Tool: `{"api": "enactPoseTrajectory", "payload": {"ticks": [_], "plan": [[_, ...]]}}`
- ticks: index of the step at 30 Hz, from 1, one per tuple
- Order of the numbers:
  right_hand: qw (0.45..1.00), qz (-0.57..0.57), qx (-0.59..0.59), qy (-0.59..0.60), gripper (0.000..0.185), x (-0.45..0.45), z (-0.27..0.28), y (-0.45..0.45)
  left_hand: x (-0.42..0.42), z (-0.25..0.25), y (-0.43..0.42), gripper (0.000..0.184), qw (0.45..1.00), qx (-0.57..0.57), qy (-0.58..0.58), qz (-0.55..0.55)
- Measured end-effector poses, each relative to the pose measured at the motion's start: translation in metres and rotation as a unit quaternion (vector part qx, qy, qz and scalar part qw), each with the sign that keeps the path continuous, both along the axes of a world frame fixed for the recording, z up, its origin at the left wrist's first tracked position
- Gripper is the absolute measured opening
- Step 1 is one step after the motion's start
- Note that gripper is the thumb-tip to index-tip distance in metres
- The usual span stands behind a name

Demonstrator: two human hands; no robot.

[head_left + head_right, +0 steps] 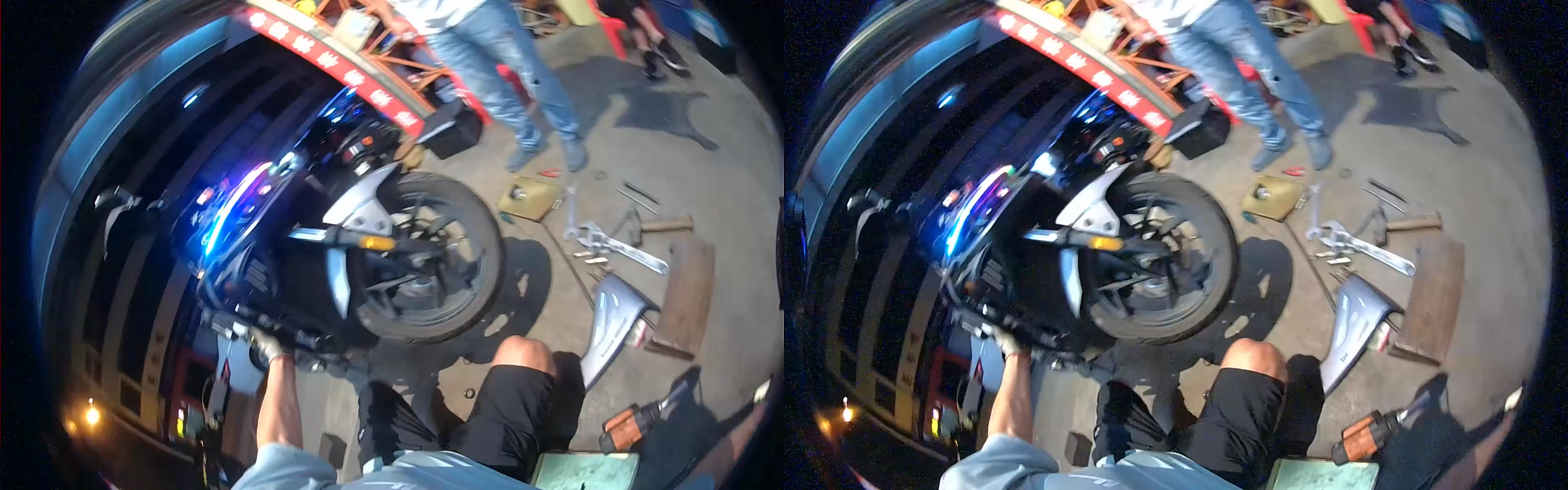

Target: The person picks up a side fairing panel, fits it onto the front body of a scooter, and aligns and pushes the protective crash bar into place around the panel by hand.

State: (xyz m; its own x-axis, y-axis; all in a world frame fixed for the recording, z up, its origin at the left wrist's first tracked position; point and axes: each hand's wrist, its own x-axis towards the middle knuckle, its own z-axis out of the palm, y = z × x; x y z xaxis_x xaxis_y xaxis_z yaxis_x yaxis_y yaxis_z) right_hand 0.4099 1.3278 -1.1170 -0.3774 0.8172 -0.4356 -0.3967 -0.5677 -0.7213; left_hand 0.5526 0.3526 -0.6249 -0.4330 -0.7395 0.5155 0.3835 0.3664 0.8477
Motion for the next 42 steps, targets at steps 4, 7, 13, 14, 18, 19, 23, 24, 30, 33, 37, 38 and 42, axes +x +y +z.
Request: {"api": "enactPoseTrajectory", "payload": {"ticks": [4,7,13,14,18,19,23,24,30,33,37,38,42], "plan": [[0.999,0.016,-0.014,0.042,0.024,0.077,-0.02,0.045,-0.008,0.017,0.06,0.034,0.991,0.11,0.074,0.015],[0.998,0.012,-0.025,0.06,0.022,0.125,-0.036,0.094,-0.007,0.016,0.05,0.04,0.989,0.119,0.09,0.02],[0.996,-0.026,-0.025,0.085,0.017,0.154,-0.02,0.175,-0.002,0.013,0.053,0.044,0.984,0.157,0.077,0.016],[0.995,-0.036,-0.024,0.089,0.016,0.144,-0.008,0.18,-0.002,0.013,0.049,0.043,0.983,0.16,0.085,0.017],[0.985,0.04,0.066,0.154,0.021,0.119,0.059,0.103,-0.001,0.011,0.052,0.038,0.985,0.133,0.07,0.084],[0.982,0.073,0.089,0.151,0.02,0.113,0.088,0.059,-0.003,0.013,0.061,0.038,0.983,0.142,0.077,0.087],[0.95,0.203,0.191,0.14,0.022,0.071,0.163,-0.126,0.0,0.012,0.058,0.051,0.982,0.158,0.05,0.088],[0.937,0.235,0.217,0.138,0.024,0.064,0.178,-0.173,0.002,0.019,0.07,0.051,0.979,0.179,0.044,0.083],[0.83,0.391,0.382,0.112,0.038,0.053,0.281,-0.417,0.009,-0.001,0.04,0.044,0.984,0.17,0.055,0.015],[0.65,0.663,0.369,0.048,0.03,0.087,0.358,-0.5,0.009,-0.006,0.034,0.044,0.993,0.098,0.05,0.042],[0.285,0.399,0.828,0.274,0.024,0.081,0.311,-0.576,0.014,-0.015,0.024,0.047,0.995,0.098,0.007,0.019],[0.283,0.395,0.832,0.268,0.024,0.084,0.31,-0.597,0.011,-0.022,0.019,0.047,0.995,0.102,0.01,0.012],[0.47,0.619,0.556,0.295,0.022,0.093,0.359,-0.659,0.005,-0.03,0.015,0.053,0.995,-0.037,-0.006,0.096]]}}
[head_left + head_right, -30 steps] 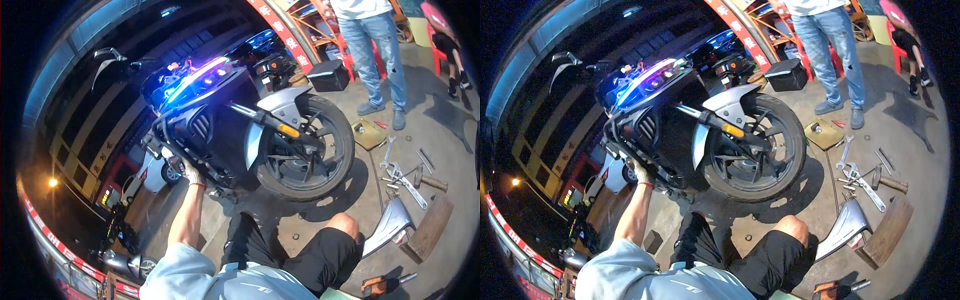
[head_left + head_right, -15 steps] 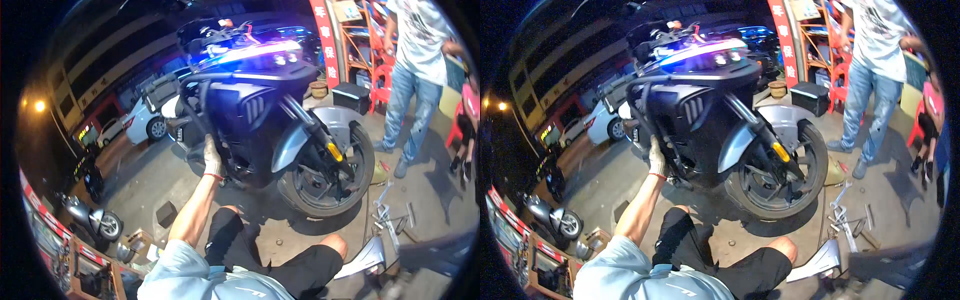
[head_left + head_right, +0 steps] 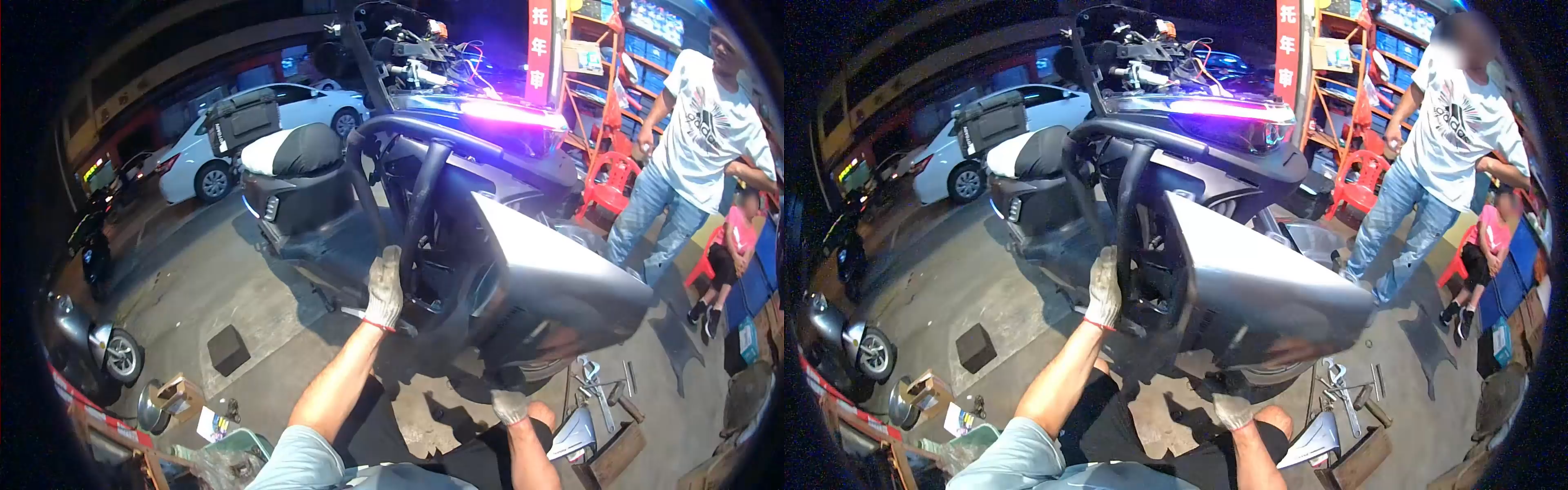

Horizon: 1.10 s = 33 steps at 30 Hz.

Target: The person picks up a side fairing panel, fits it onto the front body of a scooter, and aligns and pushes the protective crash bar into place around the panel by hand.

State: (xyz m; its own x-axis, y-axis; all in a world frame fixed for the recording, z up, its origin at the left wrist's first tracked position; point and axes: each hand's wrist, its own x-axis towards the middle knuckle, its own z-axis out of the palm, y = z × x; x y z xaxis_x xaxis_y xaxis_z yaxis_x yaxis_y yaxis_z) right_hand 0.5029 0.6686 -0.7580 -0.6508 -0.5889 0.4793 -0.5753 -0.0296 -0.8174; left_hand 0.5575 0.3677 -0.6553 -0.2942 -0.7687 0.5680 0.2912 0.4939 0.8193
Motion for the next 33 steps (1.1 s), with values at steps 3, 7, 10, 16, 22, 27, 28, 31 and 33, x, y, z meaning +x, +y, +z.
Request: {"api": "enactPoseTrajectory", "payload": {"ticks": [3,7,10,16,22,27,28,31,33], "plan": [[0.997,0.015,0.023,0.076,0.016,-0.009,-0.028,-0.026,0.006,0.007,0.002,0.057,0.997,0.057,-0.015,-0.04],[0.999,-0.009,0.042,-0.017,0.017,-0.008,-0.002,-0.046,0.007,0.005,0.004,0.061,0.998,0.038,-0.036,-0.027],[0.998,0.017,-0.026,-0.053,0.014,-0.023,-0.022,-0.054,0.012,0.02,0.014,0.063,0.999,0.034,-0.011,-0.012],[0.982,0.081,-0.031,-0.171,0.027,-0.051,-0.055,-0.062,0.005,0.011,0.009,0.065,1.0,0.021,0.014,-0.001],[0.987,0.008,0.146,0.066,0.028,-0.045,-0.028,-0.083,0.014,0.019,0.01,0.065,0.999,0.025,-0.001,-0.045],[0.982,-0.008,0.151,0.117,0.036,-0.048,-0.006,-0.108,0.028,0.029,0.014,0.062,0.999,0.001,-0.023,-0.038],[0.976,-0.015,0.138,0.167,0.038,-0.053,-0.014,-0.111,0.034,0.032,0.01,0.059,0.994,-0.028,-0.107,-0.016],[0.876,-0.009,0.376,0.303,0.032,-0.048,0.018,-0.105,0.055,0.058,0.012,0.047,0.975,-0.053,-0.217,0.014],[0.848,-0.001,0.479,0.228,0.027,-0.044,0.032,-0.107,0.063,0.073,0.029,0.038,0.977,-0.087,-0.148,0.129]]}}
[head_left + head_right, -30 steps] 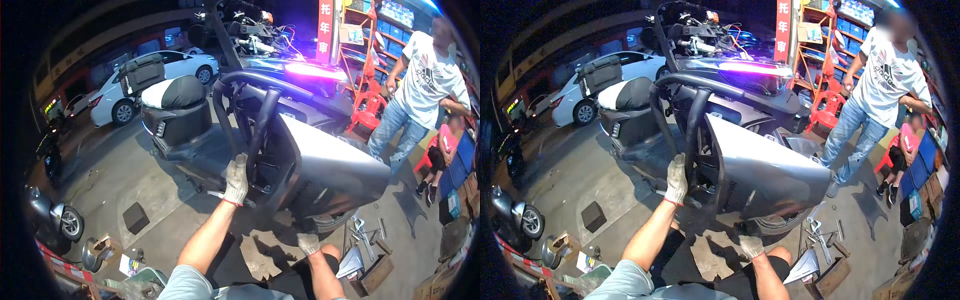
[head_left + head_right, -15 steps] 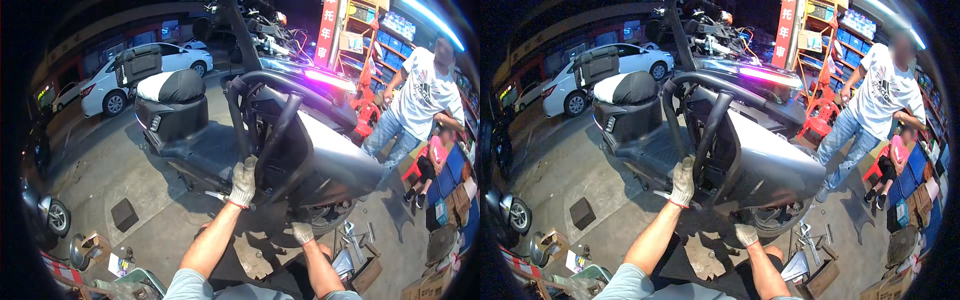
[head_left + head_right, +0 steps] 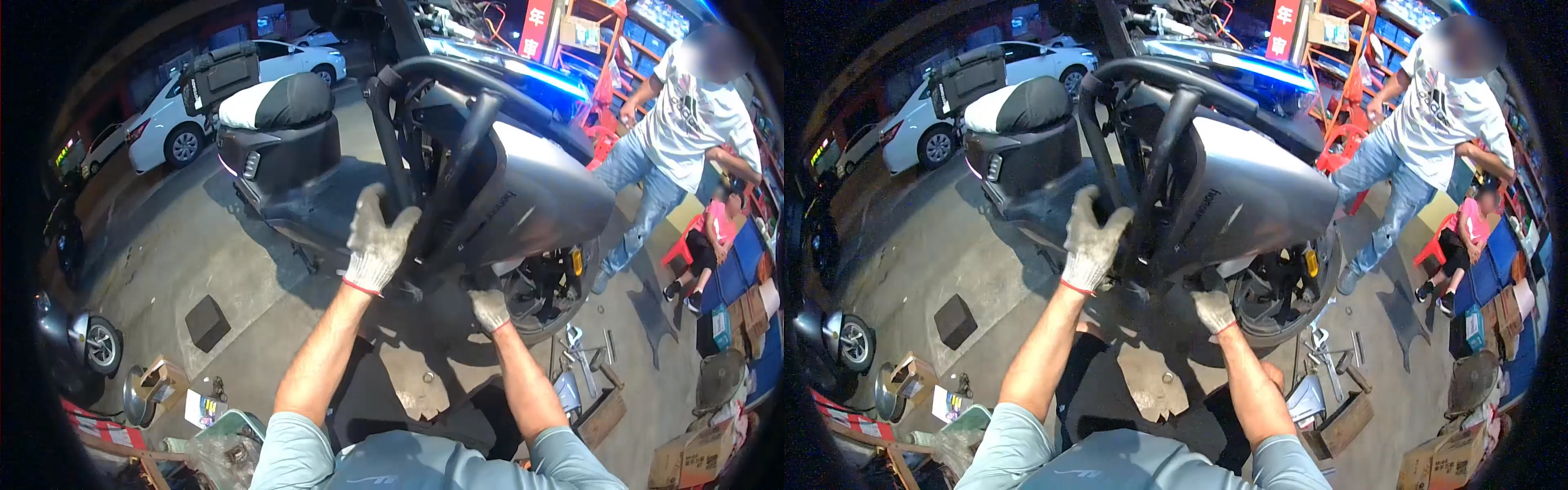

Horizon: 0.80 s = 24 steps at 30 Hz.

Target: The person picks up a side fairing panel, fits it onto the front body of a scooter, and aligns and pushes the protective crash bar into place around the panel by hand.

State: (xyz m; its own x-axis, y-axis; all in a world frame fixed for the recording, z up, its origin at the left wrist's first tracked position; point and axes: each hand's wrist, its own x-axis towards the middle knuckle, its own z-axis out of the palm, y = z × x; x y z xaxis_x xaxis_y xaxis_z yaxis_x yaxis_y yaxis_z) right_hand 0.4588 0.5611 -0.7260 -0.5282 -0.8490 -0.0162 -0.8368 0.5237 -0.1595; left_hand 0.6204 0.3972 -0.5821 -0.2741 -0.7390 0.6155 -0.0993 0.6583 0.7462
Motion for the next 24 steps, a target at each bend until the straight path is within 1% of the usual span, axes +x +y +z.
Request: {"api": "enactPoseTrajectory", "payload": {"ticks": [1,2,3,4,5,6,7,8,9,11,12,13,14,15,16,17,18,19,20,22,23,24], "plan": [[0.954,0.002,-0.278,-0.111,0.025,0.01,-0.001,0.01,0.011,0.01,0.013,0.037,0.995,0.032,0.062,-0.072],[0.955,0.0,-0.275,-0.116,0.025,0.011,-0.003,0.007,0.017,0.016,0.014,0.04,0.98,0.068,0.123,-0.142],[0.936,-0.006,-0.312,-0.162,0.026,0.01,-0.003,0.003,0.016,0.011,0.009,0.045,0.984,-0.13,0.104,-0.066],[0.915,-0.013,-0.345,-0.21,0.026,0.007,-0.002,-0.004,0.014,0.016,0.006,0.045,0.985,-0.124,0.097,-0.066],[0.913,-0.024,-0.336,-0.229,0.028,0.012,0.005,-0.003,0.014,0.028,0.013,0.048,0.978,-0.16,0.086,-0.102],[0.913,-0.027,-0.334,-0.231,0.028,0.005,-0.005,-0.003,0.012,0.037,0.02,0.05,0.968,-0.196,0.075,-0.137],[0.944,0.002,-0.274,-0.182,0.033,-0.008,-0.022,-0.005,0.006,0.042,0.023,0.056,0.961,-0.224,0.059,-0.149],[0.968,0.03,-0.214,-0.129,0.037,-0.014,-0.026,-0.009,0.001,0.046,0.029,0.066,0.969,-0.208,-0.002,-0.134],[0.967,0.029,-0.217,-0.127,0.037,-0.016,-0.031,-0.009,-0.005,0.047,0.028,0.07,0.971,-0.193,-0.023,-0.136],[0.929,0.054,-0.357,-0.077,0.044,-0.014,-0.039,-0.01,-0.015,0.049,0.025,0.073,0.972,-0.184,-0.041,-0.139],[0.928,0.053,-0.362,-0.073,0.044,-0.008,-0.021,-0.011,-0.018,0.051,0.025,0.074,0.978,-0.115,-0.045,-0.168],[0.936,0.031,-0.329,-0.123,0.045,-0.002,-0.004,-0.009,-0.02,0.052,0.025,0.074,0.978,-0.042,-0.05,-0.196],[0.94,0.008,-0.295,-0.173,0.046,0.005,0.012,-0.009,-0.02,0.056,0.025,0.074,0.978,-0.046,-0.047,-0.198],[0.928,0.017,-0.33,-0.173,0.036,0.011,0.017,-0.01,-0.018,0.06,0.026,0.074,0.976,-0.007,-0.053,-0.213],[0.928,0.016,-0.331,-0.171,0.036,0.013,0.025,-0.007,-0.016,0.062,0.026,0.073,0.971,0.033,-0.058,-0.228],[0.977,0.04,-0.182,-0.104,0.029,0.016,0.039,-0.005,-0.016,0.064,0.025,0.073,0.971,0.031,-0.056,-0.228],[0.997,0.063,-0.027,-0.034,0.024,0.016,0.047,-0.005,-0.017,0.067,0.022,0.071,0.968,0.032,-0.094,-0.229],[0.964,0.103,-0.24,0.045,0.015,0.012,0.019,-0.004,-0.017,0.068,0.02,0.07,0.964,0.034,-0.132,-0.228],[0.964,0.103,-0.241,0.047,0.015,0.002,0.004,-0.008,-0.016,0.069,0.019,0.07,0.964,0.033,-0.131,-0.229],[0.952,0.189,-0.171,0.172,0.018,-0.011,-0.01,-0.011,-0.016,0.07,0.017,0.066,0.958,0.041,-0.124,-0.255],[0.951,0.187,-0.171,0.175,0.018,-0.001,0.007,-0.011,-0.018,0.068,0.016,0.066,0.958,0.038,-0.121,-0.257],[0.971,0.085,-0.218,0.05,0.022,0.02,0.037,-0.012,-0.02,0.064,0.015,0.064,0.963,0.025,-0.109,-0.245]]}}
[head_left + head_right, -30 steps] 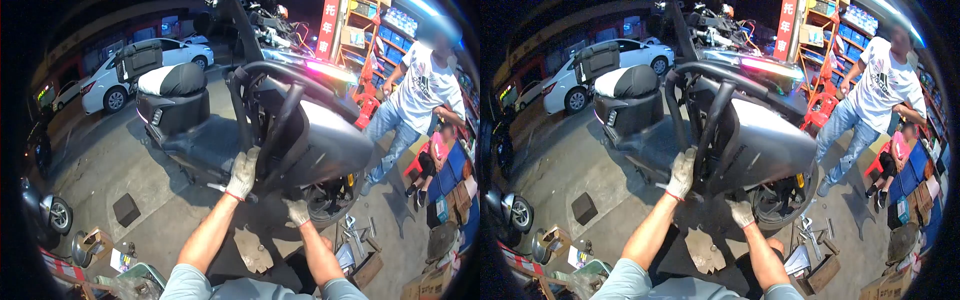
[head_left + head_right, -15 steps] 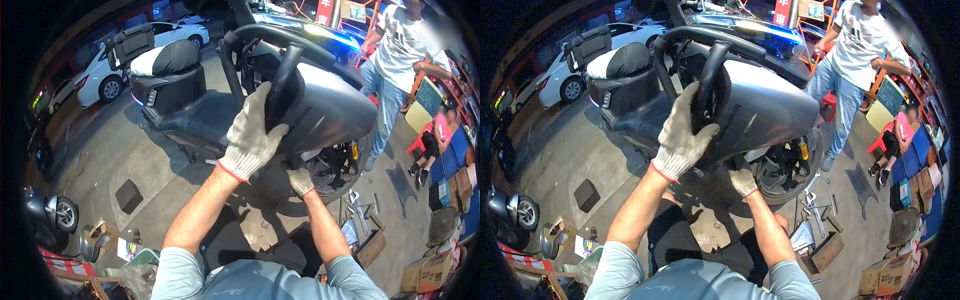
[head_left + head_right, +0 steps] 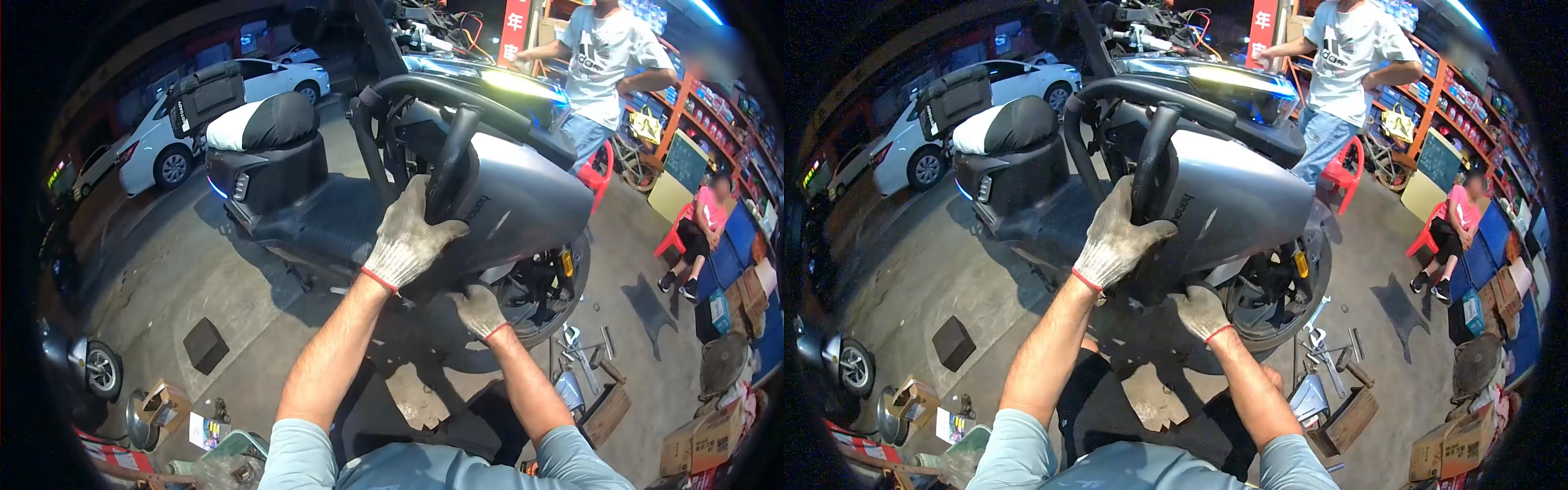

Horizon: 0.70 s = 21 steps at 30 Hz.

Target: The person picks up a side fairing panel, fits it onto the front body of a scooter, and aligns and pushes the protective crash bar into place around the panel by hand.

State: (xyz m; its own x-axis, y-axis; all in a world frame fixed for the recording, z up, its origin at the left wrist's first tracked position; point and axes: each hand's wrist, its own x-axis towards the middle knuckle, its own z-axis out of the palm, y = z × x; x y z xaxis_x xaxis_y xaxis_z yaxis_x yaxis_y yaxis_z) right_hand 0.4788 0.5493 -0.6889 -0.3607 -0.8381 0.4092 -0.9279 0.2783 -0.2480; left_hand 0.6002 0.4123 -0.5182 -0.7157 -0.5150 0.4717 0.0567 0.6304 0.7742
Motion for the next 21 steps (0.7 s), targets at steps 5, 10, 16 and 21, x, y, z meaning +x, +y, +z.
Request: {"api": "enactPoseTrajectory", "payload": {"ticks": [5,10,16,21], "plan": [[0.978,-0.08,-0.106,-0.159,0.029,0.02,0.022,-0.002,-0.002,-0.003,-0.001,0.06,1.0,-0.007,0.024,0.01],[0.934,-0.123,-0.267,-0.203,0.024,0.007,0.061,0.034,-0.003,-0.008,-0.002,0.056,0.998,-0.002,0.054,0.013],[0.741,-0.05,-0.535,-0.403,0.038,-0.054,0.108,0.069,-0.013,-0.024,-0.008,0.054,0.997,-0.019,0.073,0.03],[0.878,-0.085,-0.377,-0.283,0.04,-0.043,0.159,0.065,-0.007,-0.024,-0.004,0.051,0.994,-0.029,0.101,0.035]]}}
